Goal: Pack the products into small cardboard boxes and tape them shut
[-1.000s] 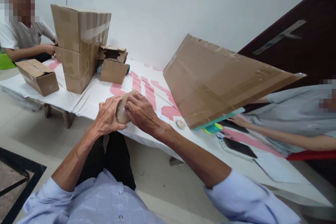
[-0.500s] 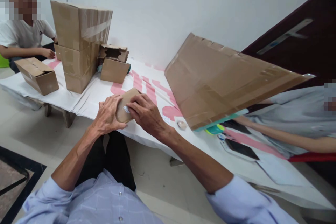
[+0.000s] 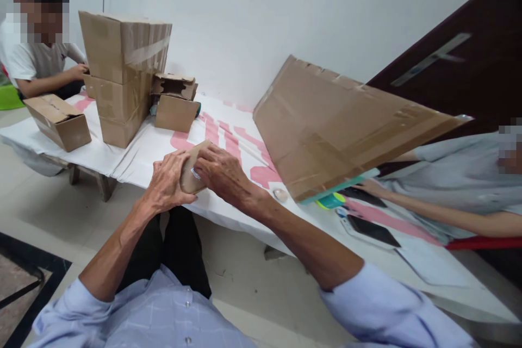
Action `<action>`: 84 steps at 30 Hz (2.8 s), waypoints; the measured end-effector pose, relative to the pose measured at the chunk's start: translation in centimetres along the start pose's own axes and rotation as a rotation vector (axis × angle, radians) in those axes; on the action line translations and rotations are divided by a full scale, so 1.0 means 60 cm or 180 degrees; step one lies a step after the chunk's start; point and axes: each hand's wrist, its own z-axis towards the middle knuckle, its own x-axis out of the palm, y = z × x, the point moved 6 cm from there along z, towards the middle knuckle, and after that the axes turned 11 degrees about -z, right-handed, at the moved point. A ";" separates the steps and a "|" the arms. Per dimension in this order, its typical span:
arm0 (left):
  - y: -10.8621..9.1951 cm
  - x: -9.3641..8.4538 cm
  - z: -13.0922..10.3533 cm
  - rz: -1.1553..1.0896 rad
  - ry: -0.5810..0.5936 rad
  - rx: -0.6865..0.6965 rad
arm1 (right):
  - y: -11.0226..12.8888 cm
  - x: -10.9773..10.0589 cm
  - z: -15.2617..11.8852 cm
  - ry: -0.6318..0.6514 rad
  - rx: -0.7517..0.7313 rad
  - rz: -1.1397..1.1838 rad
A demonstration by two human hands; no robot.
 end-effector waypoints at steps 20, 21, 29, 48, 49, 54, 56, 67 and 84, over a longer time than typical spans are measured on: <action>0.005 0.000 -0.004 -0.0068 -0.0041 0.0064 | 0.007 0.018 0.005 -0.0097 -0.0424 -0.0578; 0.005 0.000 -0.004 -0.0070 -0.0037 0.0071 | 0.007 0.017 0.004 -0.0119 -0.0440 -0.0547; 0.003 -0.003 -0.004 -0.0074 0.0003 0.0021 | -0.013 0.004 -0.009 -0.0242 -0.0363 0.0026; 0.000 -0.007 0.002 0.0006 -0.0073 0.0166 | -0.016 0.017 0.007 -0.0095 -0.0396 0.0120; 0.000 -0.007 0.002 0.0006 -0.0076 0.0170 | -0.015 0.017 0.008 -0.0119 -0.0430 0.0129; 0.003 -0.008 0.000 -0.0008 -0.0123 0.0189 | -0.011 0.016 0.010 -0.0322 -0.0625 0.0262; 0.005 -0.008 -0.001 -0.0011 -0.0123 0.0180 | -0.012 0.018 0.009 -0.0339 -0.0626 0.0326; 0.001 -0.008 0.001 -0.0022 -0.0067 0.0084 | -0.018 0.028 0.007 -0.0226 -0.0558 0.0266; 0.004 -0.009 0.000 -0.0038 -0.0041 0.0093 | -0.019 0.003 -0.014 -0.0450 -0.0274 0.1169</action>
